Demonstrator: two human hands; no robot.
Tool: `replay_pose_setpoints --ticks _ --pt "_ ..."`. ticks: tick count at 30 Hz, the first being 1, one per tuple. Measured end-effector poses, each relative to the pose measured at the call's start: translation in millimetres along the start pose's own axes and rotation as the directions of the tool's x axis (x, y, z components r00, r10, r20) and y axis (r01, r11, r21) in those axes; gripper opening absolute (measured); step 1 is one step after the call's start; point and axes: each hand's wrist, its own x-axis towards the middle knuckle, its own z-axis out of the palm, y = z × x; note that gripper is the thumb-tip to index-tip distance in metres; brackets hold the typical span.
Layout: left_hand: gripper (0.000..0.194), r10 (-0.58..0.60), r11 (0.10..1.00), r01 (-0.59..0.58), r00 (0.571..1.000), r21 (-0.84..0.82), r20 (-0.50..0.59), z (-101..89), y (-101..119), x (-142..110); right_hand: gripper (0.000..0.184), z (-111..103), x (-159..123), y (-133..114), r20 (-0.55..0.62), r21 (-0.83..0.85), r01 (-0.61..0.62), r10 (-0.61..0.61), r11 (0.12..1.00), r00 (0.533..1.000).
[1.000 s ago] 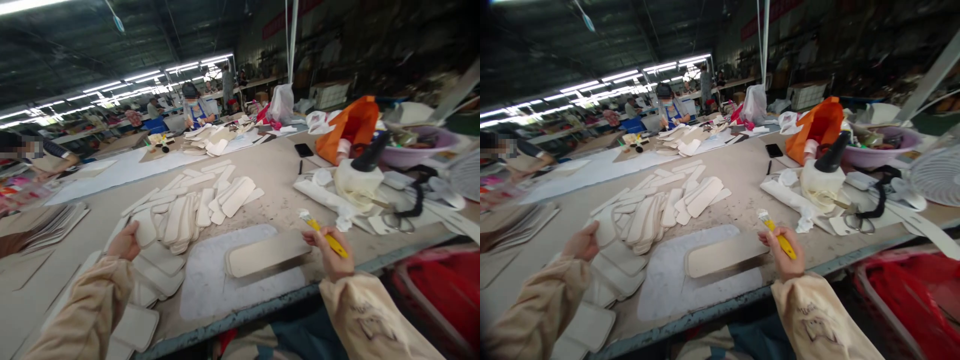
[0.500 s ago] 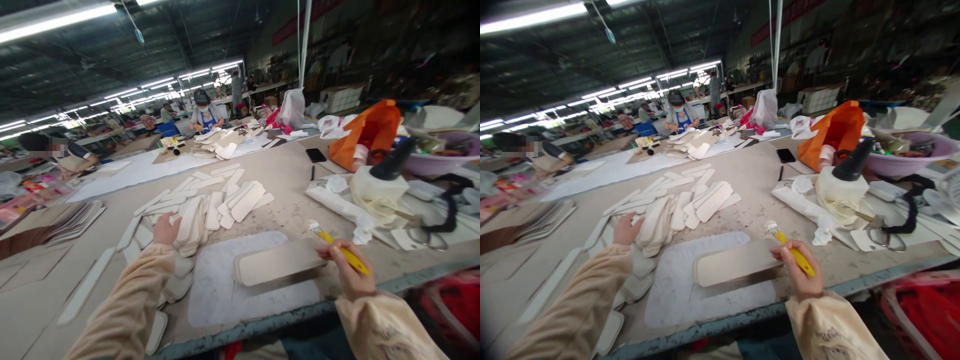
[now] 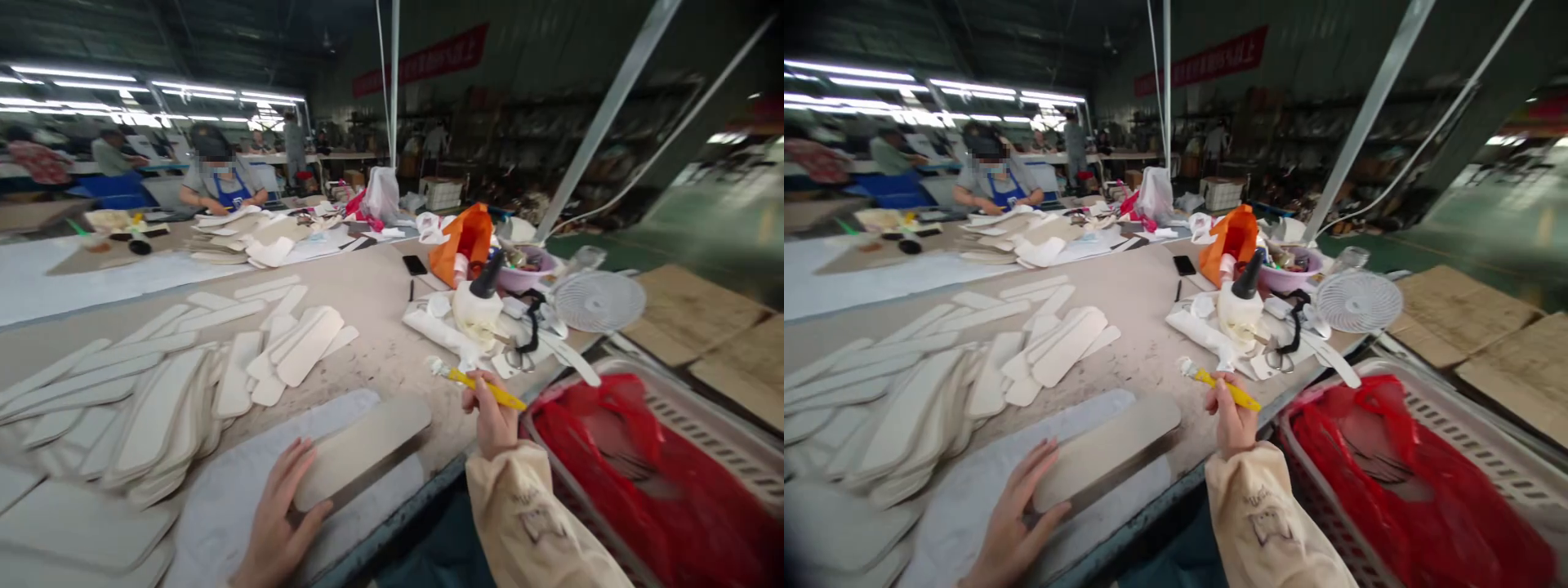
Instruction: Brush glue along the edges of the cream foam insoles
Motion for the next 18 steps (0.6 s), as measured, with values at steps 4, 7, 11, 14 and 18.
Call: replay_pose_setpoints --ticks 4,7,11,14,18 --pt "0.059 0.019 1.000 -0.019 0.999 0.000 -0.032 1.1 -10 -2 0.033 -38 39 -14 -0.158 -0.087 0.028 -0.042 0.996 0.987" --pt "0.059 0.001 1.000 -0.001 0.999 0.006 -0.045 0.6 -10 -3 0.039 -59 75 -18 -0.199 -0.266 0.011 -0.066 0.964 0.978" --pt "0.060 -0.043 0.999 0.042 0.998 -0.017 -0.050 0.1 -7 -1 0.047 -72 117 -13 -0.151 -0.572 -0.050 -0.046 0.819 0.987" --pt "0.062 -0.044 0.999 0.042 0.997 -0.022 -0.064 -0.9 -5 0 0.048 -73 136 -4 -0.119 -0.740 -0.101 0.018 0.665 0.993" --pt "0.065 -0.053 0.999 0.051 0.994 -0.019 -0.098 -2.6 -4 0 0.038 -67 149 11 -0.059 -0.784 -0.095 0.079 0.614 0.995"
